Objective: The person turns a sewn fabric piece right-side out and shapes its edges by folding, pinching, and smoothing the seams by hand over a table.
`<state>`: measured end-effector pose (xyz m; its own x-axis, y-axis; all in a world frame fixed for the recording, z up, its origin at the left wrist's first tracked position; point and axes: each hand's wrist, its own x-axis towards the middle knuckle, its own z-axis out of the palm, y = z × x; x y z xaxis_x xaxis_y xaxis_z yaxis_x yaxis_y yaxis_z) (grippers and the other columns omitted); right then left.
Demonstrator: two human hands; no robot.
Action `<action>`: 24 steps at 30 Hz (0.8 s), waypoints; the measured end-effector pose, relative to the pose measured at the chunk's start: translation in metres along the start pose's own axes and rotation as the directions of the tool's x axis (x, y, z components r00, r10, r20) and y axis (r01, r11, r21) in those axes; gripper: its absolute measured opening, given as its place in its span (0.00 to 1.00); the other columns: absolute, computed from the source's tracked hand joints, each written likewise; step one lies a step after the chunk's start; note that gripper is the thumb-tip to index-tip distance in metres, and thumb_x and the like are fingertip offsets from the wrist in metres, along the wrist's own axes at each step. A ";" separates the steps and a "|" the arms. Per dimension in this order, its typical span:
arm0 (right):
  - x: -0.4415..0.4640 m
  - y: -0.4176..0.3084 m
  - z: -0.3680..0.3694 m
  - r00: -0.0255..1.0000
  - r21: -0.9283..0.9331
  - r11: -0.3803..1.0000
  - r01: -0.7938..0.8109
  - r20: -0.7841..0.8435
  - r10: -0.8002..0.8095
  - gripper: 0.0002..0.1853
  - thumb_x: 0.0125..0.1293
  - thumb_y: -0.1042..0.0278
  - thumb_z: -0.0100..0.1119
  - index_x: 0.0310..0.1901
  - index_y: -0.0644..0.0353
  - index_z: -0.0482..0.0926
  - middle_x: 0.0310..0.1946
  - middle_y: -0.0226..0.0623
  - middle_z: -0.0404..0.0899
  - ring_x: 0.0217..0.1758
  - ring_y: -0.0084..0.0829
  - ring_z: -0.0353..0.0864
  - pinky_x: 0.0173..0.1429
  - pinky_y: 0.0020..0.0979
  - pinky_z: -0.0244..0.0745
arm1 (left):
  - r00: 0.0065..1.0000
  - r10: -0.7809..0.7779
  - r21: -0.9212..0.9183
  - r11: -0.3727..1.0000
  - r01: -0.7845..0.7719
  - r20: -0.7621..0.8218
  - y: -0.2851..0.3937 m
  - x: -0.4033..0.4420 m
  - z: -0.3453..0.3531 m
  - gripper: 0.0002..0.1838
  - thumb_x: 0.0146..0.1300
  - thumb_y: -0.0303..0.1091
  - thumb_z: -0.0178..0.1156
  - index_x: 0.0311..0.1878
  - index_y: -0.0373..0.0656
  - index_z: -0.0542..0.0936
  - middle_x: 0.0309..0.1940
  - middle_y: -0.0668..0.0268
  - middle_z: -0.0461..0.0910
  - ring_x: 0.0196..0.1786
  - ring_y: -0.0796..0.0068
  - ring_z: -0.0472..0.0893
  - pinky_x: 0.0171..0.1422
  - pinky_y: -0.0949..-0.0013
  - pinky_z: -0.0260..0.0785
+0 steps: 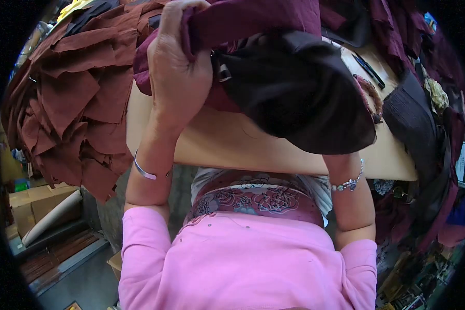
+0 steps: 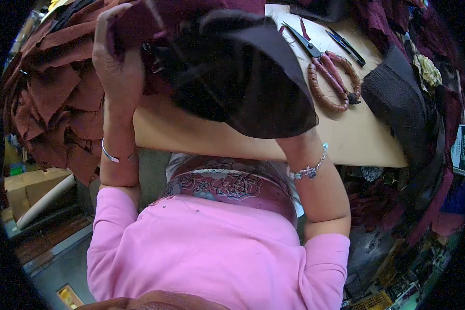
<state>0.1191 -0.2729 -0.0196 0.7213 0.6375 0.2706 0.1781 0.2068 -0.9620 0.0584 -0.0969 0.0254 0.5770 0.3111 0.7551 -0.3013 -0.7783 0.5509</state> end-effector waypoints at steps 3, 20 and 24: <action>-0.010 0.009 0.008 0.997 0.157 0.987 -0.021 -0.070 0.033 0.18 0.60 0.68 0.47 0.53 0.58 0.66 0.50 0.34 0.69 0.51 0.29 0.70 0.54 0.30 0.67 | 0.991 0.133 -0.055 0.990 -0.132 0.006 -0.010 0.009 -0.002 0.15 0.43 0.14 0.42 0.38 0.36 0.66 0.28 0.65 0.68 0.33 0.78 0.69 0.41 0.78 0.61; -0.001 -0.014 -0.005 0.990 -0.308 0.951 0.026 0.141 0.018 0.17 0.59 0.68 0.48 0.51 0.59 0.67 0.49 0.35 0.70 0.49 0.29 0.71 0.53 0.30 0.68 | 0.972 0.233 -0.127 0.963 -0.237 -0.041 -0.003 -0.002 0.008 0.11 0.47 0.21 0.50 0.37 0.35 0.67 0.30 0.63 0.68 0.33 0.75 0.69 0.41 0.76 0.60; -0.003 -0.007 0.004 0.994 -0.247 0.969 0.019 0.107 0.008 0.17 0.59 0.68 0.48 0.51 0.59 0.67 0.48 0.35 0.70 0.49 0.29 0.71 0.52 0.30 0.68 | 0.979 0.182 -0.238 0.951 -0.200 -0.094 0.007 0.003 0.007 0.10 0.50 0.26 0.51 0.37 0.35 0.67 0.31 0.64 0.66 0.34 0.77 0.67 0.42 0.77 0.60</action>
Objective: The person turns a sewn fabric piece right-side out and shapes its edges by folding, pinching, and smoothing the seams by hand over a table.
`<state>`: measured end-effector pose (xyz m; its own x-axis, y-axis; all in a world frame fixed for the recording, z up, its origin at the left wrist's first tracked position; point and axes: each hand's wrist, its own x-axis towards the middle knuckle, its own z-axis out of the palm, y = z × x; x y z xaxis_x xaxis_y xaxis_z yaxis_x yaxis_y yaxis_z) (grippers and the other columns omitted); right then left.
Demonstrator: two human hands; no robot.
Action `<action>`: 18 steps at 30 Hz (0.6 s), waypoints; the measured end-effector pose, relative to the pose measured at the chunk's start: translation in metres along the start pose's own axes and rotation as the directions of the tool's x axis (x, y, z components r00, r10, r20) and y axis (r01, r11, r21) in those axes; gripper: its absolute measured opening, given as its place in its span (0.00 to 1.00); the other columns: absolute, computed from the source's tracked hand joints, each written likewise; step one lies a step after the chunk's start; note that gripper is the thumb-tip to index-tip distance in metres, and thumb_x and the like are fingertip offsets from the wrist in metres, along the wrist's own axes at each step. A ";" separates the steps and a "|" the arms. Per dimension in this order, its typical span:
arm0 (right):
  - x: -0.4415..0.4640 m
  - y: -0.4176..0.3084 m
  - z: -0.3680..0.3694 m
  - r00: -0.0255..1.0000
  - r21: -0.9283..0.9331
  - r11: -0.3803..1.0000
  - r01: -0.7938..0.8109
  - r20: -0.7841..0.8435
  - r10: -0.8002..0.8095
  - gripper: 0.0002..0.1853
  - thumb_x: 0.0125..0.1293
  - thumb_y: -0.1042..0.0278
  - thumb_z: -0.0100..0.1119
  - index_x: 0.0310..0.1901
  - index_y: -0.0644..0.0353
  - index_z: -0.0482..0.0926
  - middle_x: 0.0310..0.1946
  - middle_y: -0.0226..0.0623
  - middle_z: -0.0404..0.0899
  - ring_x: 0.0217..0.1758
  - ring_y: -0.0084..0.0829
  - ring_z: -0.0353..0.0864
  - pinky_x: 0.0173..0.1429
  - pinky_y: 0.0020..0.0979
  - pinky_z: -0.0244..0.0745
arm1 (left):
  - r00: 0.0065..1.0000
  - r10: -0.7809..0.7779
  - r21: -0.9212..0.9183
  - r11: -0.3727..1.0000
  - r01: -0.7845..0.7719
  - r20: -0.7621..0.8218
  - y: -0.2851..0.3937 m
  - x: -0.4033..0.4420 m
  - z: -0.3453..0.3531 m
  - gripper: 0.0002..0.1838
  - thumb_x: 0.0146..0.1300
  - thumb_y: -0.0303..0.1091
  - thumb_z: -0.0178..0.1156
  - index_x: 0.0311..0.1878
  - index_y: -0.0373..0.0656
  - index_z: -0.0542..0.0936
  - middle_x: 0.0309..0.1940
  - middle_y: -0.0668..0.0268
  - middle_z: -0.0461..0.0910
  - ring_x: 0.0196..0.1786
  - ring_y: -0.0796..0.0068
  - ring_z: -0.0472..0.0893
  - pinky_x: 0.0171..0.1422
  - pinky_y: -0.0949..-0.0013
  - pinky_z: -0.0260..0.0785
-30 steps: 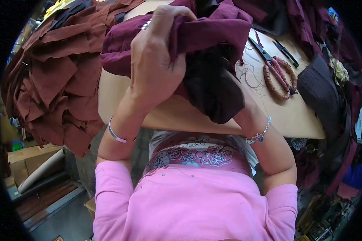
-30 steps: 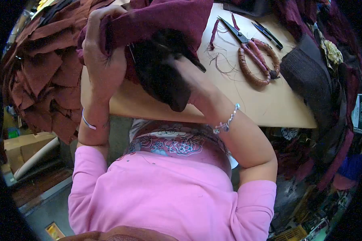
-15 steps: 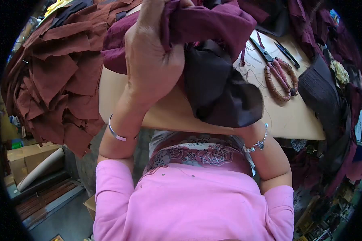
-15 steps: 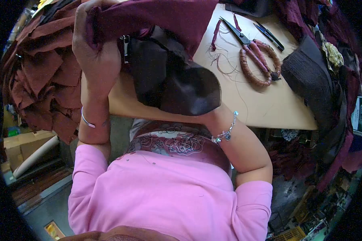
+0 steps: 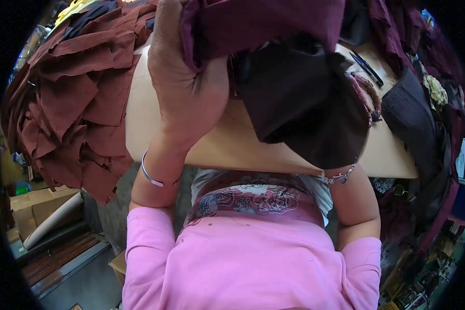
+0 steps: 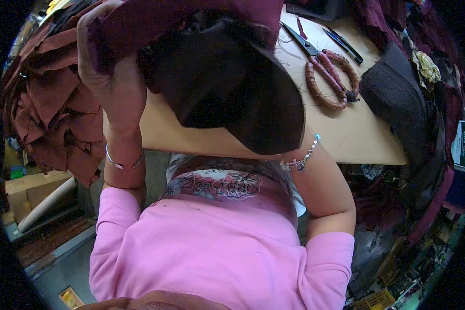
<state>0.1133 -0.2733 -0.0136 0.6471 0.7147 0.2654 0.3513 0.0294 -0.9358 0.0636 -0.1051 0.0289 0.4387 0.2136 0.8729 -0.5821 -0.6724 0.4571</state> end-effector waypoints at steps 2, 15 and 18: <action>0.004 0.004 0.009 1.000 0.001 1.000 0.010 -0.016 -0.010 0.17 0.59 0.68 0.48 0.51 0.59 0.67 0.48 0.35 0.70 0.49 0.29 0.71 0.52 0.30 0.68 | 0.999 0.046 0.065 0.997 -0.048 0.022 0.012 0.004 0.000 0.11 0.51 0.27 0.51 0.38 0.35 0.67 0.31 0.64 0.67 0.35 0.77 0.68 0.44 0.76 0.60; 0.015 0.000 0.015 0.987 -0.211 0.969 0.127 -0.066 -0.143 0.16 0.59 0.69 0.48 0.50 0.60 0.68 0.47 0.36 0.71 0.47 0.28 0.71 0.51 0.30 0.69 | 0.993 0.098 0.131 0.987 -0.089 -0.061 0.003 -0.012 0.011 0.11 0.55 0.27 0.51 0.42 0.36 0.68 0.36 0.64 0.70 0.39 0.77 0.71 0.48 0.73 0.64; 0.024 -0.003 0.010 0.989 -0.231 0.963 0.143 -0.015 -0.150 0.16 0.59 0.69 0.48 0.49 0.60 0.68 0.47 0.36 0.71 0.47 0.28 0.71 0.51 0.30 0.69 | 0.985 0.067 -0.084 0.993 -0.081 -0.158 -0.007 -0.007 0.023 0.13 0.53 0.34 0.53 0.36 0.35 0.66 0.30 0.66 0.65 0.34 0.79 0.67 0.41 0.78 0.59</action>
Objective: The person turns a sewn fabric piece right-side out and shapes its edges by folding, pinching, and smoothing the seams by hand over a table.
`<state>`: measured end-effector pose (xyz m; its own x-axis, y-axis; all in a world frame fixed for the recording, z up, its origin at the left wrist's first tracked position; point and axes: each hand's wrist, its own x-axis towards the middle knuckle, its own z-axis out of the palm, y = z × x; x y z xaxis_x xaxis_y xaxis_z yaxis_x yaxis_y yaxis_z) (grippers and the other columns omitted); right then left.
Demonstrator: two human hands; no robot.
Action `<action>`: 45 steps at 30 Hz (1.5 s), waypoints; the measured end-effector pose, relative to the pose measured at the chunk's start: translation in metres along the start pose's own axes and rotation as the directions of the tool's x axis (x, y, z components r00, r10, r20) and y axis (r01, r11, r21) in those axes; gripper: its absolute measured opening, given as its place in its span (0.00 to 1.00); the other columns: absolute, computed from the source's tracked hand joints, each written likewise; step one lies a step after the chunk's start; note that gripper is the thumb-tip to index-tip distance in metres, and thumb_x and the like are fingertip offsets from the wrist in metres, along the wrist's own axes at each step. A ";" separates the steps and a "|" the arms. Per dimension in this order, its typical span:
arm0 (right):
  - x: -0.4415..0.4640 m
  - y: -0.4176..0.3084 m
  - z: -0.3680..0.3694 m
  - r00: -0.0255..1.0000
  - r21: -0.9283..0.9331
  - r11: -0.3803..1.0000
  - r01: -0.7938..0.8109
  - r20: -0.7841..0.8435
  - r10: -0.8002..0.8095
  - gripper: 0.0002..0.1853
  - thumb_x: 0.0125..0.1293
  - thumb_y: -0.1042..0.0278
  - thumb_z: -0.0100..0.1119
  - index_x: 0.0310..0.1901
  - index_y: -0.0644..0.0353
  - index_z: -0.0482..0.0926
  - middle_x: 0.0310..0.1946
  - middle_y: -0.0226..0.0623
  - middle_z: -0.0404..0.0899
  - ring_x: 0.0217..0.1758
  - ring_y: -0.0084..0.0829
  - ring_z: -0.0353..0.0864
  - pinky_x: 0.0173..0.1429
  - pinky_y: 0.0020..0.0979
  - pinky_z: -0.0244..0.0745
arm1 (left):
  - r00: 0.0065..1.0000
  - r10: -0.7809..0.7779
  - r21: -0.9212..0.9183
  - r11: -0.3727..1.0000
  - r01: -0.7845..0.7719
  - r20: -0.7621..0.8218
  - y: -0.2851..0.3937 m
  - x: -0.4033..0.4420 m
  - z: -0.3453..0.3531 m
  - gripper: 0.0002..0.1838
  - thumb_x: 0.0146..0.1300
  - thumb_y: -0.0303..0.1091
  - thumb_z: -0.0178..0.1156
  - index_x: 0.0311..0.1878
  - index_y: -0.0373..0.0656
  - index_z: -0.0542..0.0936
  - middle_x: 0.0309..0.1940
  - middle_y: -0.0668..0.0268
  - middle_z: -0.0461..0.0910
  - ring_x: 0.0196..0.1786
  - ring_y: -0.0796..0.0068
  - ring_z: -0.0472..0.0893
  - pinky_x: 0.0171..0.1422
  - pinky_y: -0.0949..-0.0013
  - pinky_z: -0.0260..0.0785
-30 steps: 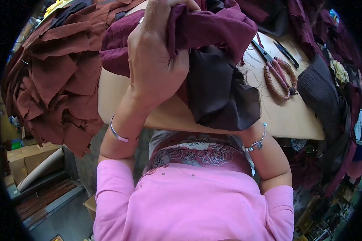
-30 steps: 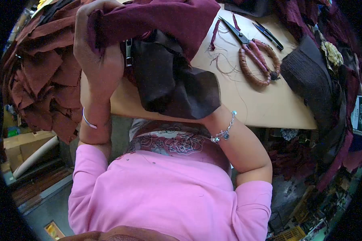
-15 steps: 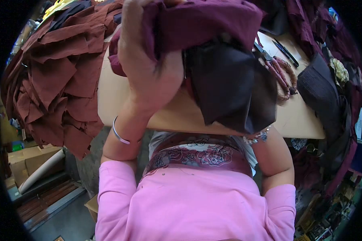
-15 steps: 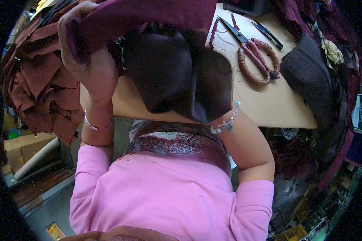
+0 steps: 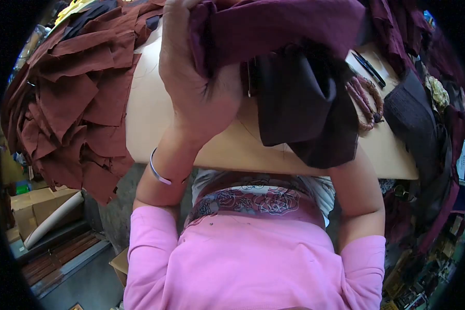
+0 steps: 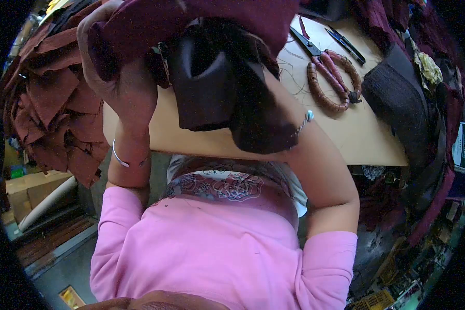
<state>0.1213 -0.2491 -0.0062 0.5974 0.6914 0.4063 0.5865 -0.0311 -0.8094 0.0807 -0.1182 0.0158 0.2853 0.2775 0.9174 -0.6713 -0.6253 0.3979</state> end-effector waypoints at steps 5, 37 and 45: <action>0.014 -0.003 -0.005 0.998 0.009 1.000 0.022 0.061 -0.023 0.16 0.59 0.69 0.48 0.49 0.60 0.68 0.46 0.36 0.71 0.46 0.28 0.72 0.50 0.30 0.69 | 0.999 -0.001 0.056 0.998 -0.001 0.039 -0.017 0.004 -0.022 0.15 0.55 0.38 0.54 0.36 0.36 0.66 0.30 0.67 0.65 0.34 0.80 0.67 0.40 0.76 0.61; 0.029 0.021 -0.009 0.971 0.665 0.711 -0.228 0.106 0.213 0.14 0.58 0.69 0.48 0.46 0.62 0.70 0.43 0.37 0.72 0.43 0.27 0.73 0.47 0.30 0.71 | 0.814 -0.581 -0.360 0.765 0.535 -0.025 -0.030 0.001 -0.034 0.20 0.52 0.26 0.54 0.50 0.34 0.67 0.45 0.60 0.71 0.47 0.71 0.72 0.54 0.69 0.65; 0.020 0.017 0.000 0.966 0.735 0.631 -0.248 0.138 0.220 0.13 0.58 0.70 0.48 0.45 0.62 0.70 0.42 0.38 0.73 0.42 0.27 0.73 0.47 0.30 0.71 | 0.830 -0.556 -0.378 0.776 0.505 -0.033 -0.035 -0.004 -0.036 0.23 0.50 0.26 0.56 0.51 0.33 0.67 0.46 0.59 0.72 0.47 0.70 0.73 0.53 0.68 0.65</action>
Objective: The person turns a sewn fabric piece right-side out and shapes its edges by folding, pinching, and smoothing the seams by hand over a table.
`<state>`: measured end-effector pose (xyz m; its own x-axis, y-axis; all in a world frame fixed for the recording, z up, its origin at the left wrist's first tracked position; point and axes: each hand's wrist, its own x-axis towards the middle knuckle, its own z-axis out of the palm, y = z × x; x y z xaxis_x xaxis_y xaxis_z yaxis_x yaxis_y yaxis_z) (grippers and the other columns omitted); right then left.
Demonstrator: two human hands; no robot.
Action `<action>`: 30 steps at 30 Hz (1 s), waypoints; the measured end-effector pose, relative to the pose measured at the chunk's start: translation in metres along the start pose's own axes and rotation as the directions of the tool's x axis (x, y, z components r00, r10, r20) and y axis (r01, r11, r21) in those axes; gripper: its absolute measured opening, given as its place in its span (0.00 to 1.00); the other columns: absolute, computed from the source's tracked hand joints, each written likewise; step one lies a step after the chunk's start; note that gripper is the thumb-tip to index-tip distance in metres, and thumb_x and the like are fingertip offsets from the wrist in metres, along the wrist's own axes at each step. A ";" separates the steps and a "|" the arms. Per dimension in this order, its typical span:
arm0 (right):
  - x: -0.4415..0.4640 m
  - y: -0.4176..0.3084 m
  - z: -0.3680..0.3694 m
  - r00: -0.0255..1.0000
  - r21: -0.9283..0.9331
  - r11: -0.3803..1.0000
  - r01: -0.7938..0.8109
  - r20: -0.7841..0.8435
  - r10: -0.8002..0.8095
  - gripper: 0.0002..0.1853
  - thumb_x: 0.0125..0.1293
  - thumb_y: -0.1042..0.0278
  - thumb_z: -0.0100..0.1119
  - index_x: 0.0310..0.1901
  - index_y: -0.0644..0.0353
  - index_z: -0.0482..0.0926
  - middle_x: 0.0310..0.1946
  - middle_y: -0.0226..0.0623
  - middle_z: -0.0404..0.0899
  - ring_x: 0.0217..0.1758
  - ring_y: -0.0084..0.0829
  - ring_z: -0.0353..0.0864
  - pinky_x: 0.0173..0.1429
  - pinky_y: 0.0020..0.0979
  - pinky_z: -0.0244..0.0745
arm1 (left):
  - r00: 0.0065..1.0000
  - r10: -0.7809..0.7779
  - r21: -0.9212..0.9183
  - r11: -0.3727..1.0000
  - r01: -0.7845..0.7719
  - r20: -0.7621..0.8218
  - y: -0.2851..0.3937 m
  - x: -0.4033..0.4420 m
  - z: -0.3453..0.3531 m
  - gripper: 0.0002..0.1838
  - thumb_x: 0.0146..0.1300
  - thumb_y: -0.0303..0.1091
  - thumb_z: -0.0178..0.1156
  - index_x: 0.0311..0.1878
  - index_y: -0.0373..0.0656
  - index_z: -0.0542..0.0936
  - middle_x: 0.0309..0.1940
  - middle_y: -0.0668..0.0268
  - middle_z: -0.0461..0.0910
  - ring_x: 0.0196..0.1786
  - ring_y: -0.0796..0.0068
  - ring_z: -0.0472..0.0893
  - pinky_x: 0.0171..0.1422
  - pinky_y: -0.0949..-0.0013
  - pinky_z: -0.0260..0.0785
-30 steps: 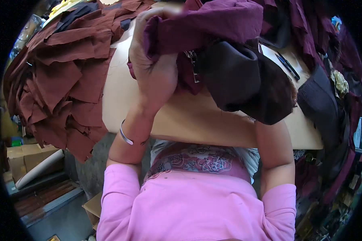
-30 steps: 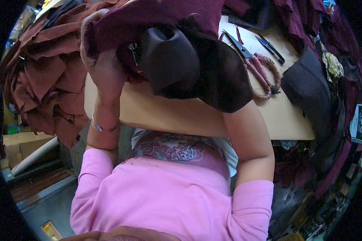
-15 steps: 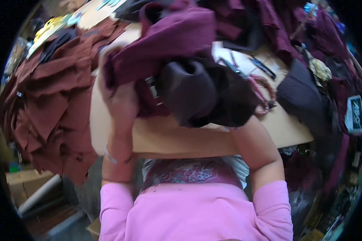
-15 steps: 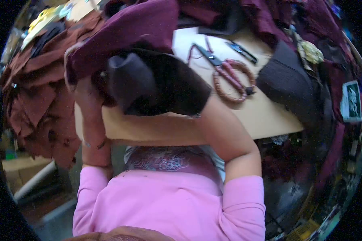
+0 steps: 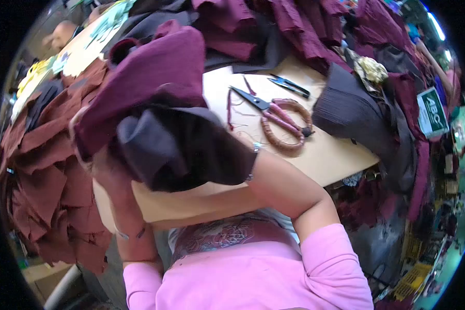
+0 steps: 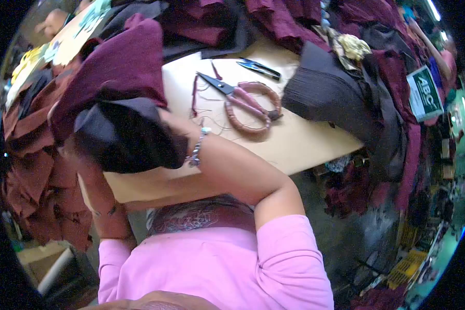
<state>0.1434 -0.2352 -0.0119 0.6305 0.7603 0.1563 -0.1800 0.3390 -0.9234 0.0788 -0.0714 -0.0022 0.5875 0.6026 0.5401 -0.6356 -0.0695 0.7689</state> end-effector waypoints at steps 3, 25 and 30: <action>0.008 0.001 -0.002 0.999 0.017 1.000 -0.009 -0.052 0.010 0.13 0.58 0.70 0.48 0.45 0.62 0.70 0.42 0.38 0.73 0.41 0.27 0.73 0.46 0.30 0.71 | 1.000 -0.007 0.030 1.000 0.006 0.031 -0.002 0.000 0.007 0.22 0.49 0.24 0.57 0.51 0.36 0.68 0.44 0.63 0.72 0.44 0.76 0.73 0.51 0.72 0.66; -0.014 -0.002 -0.001 0.996 0.082 0.996 -0.029 -0.079 0.035 0.12 0.58 0.70 0.49 0.43 0.63 0.71 0.40 0.39 0.74 0.39 0.26 0.74 0.44 0.30 0.72 | 0.987 0.036 0.815 0.561 -0.149 0.156 -0.038 0.060 -0.045 0.17 0.63 0.45 0.47 0.32 0.41 0.76 0.24 0.51 0.77 0.31 0.61 0.79 0.32 0.62 0.68; -0.030 -0.016 -0.007 0.994 0.073 0.997 -0.022 -0.106 0.029 0.12 0.58 0.70 0.49 0.42 0.63 0.71 0.40 0.39 0.74 0.38 0.26 0.75 0.44 0.30 0.72 | 0.934 0.154 0.946 -0.075 -0.314 0.322 -0.029 0.099 -0.085 0.18 0.61 0.51 0.43 0.30 0.46 0.71 0.20 0.51 0.75 0.28 0.48 0.76 0.29 0.50 0.66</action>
<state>0.1327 -0.2669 -0.0044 0.7014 0.7069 0.0911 -0.2479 0.3618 -0.8987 0.1129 0.0576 0.0002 0.6121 0.2958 0.7333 0.3369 -0.9366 0.0967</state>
